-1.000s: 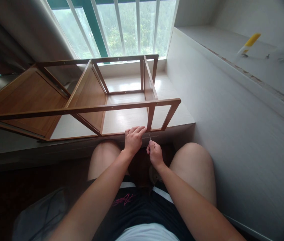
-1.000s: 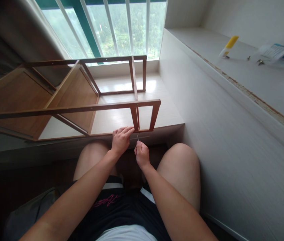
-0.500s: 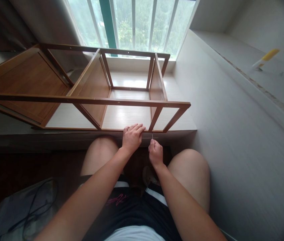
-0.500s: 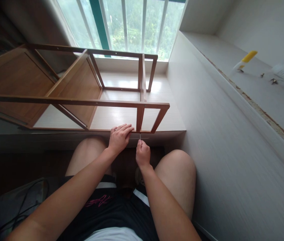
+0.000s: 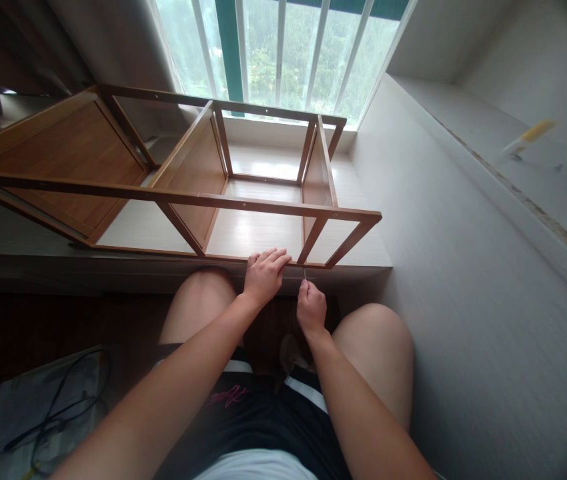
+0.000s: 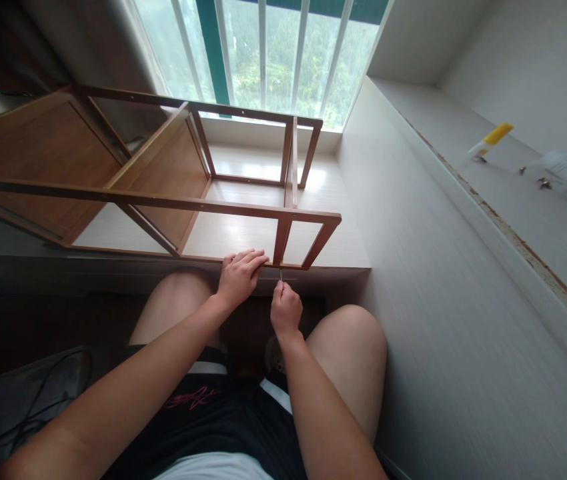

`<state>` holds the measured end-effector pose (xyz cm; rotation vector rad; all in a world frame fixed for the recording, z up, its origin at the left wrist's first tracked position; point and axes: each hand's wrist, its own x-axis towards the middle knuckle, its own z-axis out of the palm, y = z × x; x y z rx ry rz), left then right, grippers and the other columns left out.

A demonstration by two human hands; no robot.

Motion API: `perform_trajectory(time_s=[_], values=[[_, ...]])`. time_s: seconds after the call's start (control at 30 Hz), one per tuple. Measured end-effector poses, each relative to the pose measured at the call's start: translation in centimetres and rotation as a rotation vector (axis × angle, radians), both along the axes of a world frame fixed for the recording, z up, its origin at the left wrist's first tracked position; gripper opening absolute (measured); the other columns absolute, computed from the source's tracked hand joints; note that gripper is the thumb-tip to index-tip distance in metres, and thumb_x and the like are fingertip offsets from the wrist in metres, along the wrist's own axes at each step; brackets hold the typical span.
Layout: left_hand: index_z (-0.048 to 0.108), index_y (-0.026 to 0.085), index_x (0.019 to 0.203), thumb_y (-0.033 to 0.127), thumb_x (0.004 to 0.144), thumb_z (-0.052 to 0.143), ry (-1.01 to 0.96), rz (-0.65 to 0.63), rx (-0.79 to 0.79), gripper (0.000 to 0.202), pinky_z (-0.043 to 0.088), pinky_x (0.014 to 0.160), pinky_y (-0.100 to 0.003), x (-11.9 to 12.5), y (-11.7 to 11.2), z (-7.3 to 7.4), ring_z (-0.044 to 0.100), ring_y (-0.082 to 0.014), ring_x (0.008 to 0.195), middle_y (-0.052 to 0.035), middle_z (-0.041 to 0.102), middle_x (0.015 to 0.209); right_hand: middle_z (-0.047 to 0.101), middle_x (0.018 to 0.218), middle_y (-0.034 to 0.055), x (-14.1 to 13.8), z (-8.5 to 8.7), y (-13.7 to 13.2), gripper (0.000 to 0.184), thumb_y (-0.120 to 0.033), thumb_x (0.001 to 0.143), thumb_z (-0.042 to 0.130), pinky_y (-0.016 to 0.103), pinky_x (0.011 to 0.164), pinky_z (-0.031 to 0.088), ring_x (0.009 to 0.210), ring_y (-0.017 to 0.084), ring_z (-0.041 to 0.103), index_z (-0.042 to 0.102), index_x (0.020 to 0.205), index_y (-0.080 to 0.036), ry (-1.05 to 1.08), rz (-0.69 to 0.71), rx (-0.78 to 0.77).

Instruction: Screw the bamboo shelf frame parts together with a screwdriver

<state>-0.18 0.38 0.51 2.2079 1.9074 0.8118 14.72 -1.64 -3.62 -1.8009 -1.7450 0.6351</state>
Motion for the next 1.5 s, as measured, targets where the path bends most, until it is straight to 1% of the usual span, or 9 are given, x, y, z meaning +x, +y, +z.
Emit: perform_trajectory(time_s=[0.23, 0.5, 0.63, 0.83, 0.93, 1.07, 1.27, 1.37, 1.5], values=[[0.063, 0.033, 0.116, 0.028, 0.095, 0.042, 0.002, 0.001, 0.003, 0.03, 0.028, 0.101, -0.042, 0.0, 0.0, -0.2, 0.048, -0.021, 0.128, 0.0004, 0.059, 0.133, 0.066, 0.073, 0.0092, 0.1, 0.5, 0.1, 0.046, -0.037, 0.099, 0.028, 0.028, 0.055, 0.021, 0.06, 0.017, 0.052, 0.066, 0.083, -0.018, -0.206, -0.006, -0.008], [0.063, 0.034, 0.116, 0.029, 0.095, 0.042, 0.004, -0.004, 0.022, 0.029, 0.028, 0.1, -0.042, -0.1, 0.0, -0.3, 0.048, -0.0207, 0.127, 0.0013, 0.059, 0.133, 0.063, 0.069, 0.0075, 0.3, 0.4, 0.3, 0.045, -0.039, 0.098, 0.028, 0.027, 0.056, 0.023, 0.059, 0.017, 0.051, 0.061, 0.075, -0.019, -0.093, -0.005, 0.02], [0.062, 0.034, 0.116, 0.028, 0.095, 0.042, 0.007, -0.004, 0.021, 0.03, 0.028, 0.101, -0.042, 0.0, -0.1, -0.3, 0.048, -0.0206, 0.128, 0.0013, 0.059, 0.133, 0.05, 0.052, 0.0013, -0.3, 0.3, 0.2, 0.048, -0.044, 0.096, 0.028, 0.027, 0.054, 0.031, 0.051, 0.015, 0.045, 0.044, 0.057, -0.021, 0.4, 0.031, -0.034], [0.063, 0.033, 0.115, 0.027, 0.095, 0.042, -0.001, 0.004, 0.033, 0.029, 0.029, 0.101, -0.042, 0.1, -0.1, -0.3, 0.049, -0.0206, 0.127, 0.0017, 0.06, 0.132, 0.032, 0.052, -0.005, -0.9, 1.0, -0.1, 0.04, -0.045, 0.094, 0.033, 0.024, 0.04, 0.023, 0.043, 0.012, 0.028, 0.024, 0.062, -0.024, 1.383, 0.125, -0.465], [0.062, 0.034, 0.115, 0.026, 0.095, 0.042, 0.0, 0.0, 0.038, 0.03, 0.029, 0.101, -0.042, 0.1, -0.1, -0.4, 0.049, -0.0202, 0.127, 0.0026, 0.06, 0.132, 0.028, 0.054, -0.0049, -0.4, 1.5, -0.1, 0.04, -0.04, 0.095, 0.038, 0.021, 0.041, 0.023, 0.047, 0.011, 0.026, 0.022, 0.062, -0.022, 1.634, 0.166, -0.572], [0.062, 0.034, 0.116, 0.027, 0.095, 0.042, 0.006, 0.003, 0.035, 0.03, 0.029, 0.101, -0.042, 0.0, 0.0, -0.5, 0.049, -0.0201, 0.127, 0.0032, 0.059, 0.133, 0.028, 0.054, -0.0048, -0.1, 1.5, -0.2, 0.039, -0.034, 0.095, 0.039, 0.02, 0.041, 0.023, 0.048, 0.011, 0.025, 0.023, 0.062, -0.021, 1.802, 0.152, -0.636], [0.063, 0.034, 0.115, 0.025, 0.094, 0.043, 0.01, 0.0, 0.045, 0.03, 0.029, 0.101, -0.043, 0.0, 0.0, -0.5, 0.049, -0.0208, 0.126, 0.0021, 0.06, 0.132, 0.034, 0.049, -0.0051, -1.2, 0.8, -0.7, 0.04, -0.041, 0.093, 0.04, 0.022, 0.039, 0.021, 0.044, 0.011, 0.027, 0.026, 0.061, -0.022, 1.655, 0.118, -0.524], [0.063, 0.034, 0.116, 0.025, 0.094, 0.044, 0.012, 0.001, 0.051, 0.031, 0.029, 0.101, -0.042, 0.0, 0.0, -0.6, 0.049, -0.021, 0.126, 0.0019, 0.06, 0.132, 0.039, 0.046, -0.0053, -1.5, 0.1, -0.8, 0.04, -0.044, 0.093, 0.041, 0.024, 0.039, 0.018, 0.04, 0.01, 0.026, 0.032, 0.06, -0.023, 1.352, 0.043, -0.322], [0.062, 0.034, 0.118, 0.025, 0.094, 0.043, 0.015, -0.002, 0.053, 0.032, 0.029, 0.101, -0.043, -0.1, 0.0, -0.7, 0.049, -0.0214, 0.127, 0.0013, 0.059, 0.133, 0.043, 0.045, -0.0036, -1.2, -0.2, -0.4, 0.047, -0.044, 0.095, 0.039, 0.026, 0.047, 0.028, 0.044, 0.01, 0.036, 0.039, 0.054, -0.021, 0.857, -0.02, -0.056]])
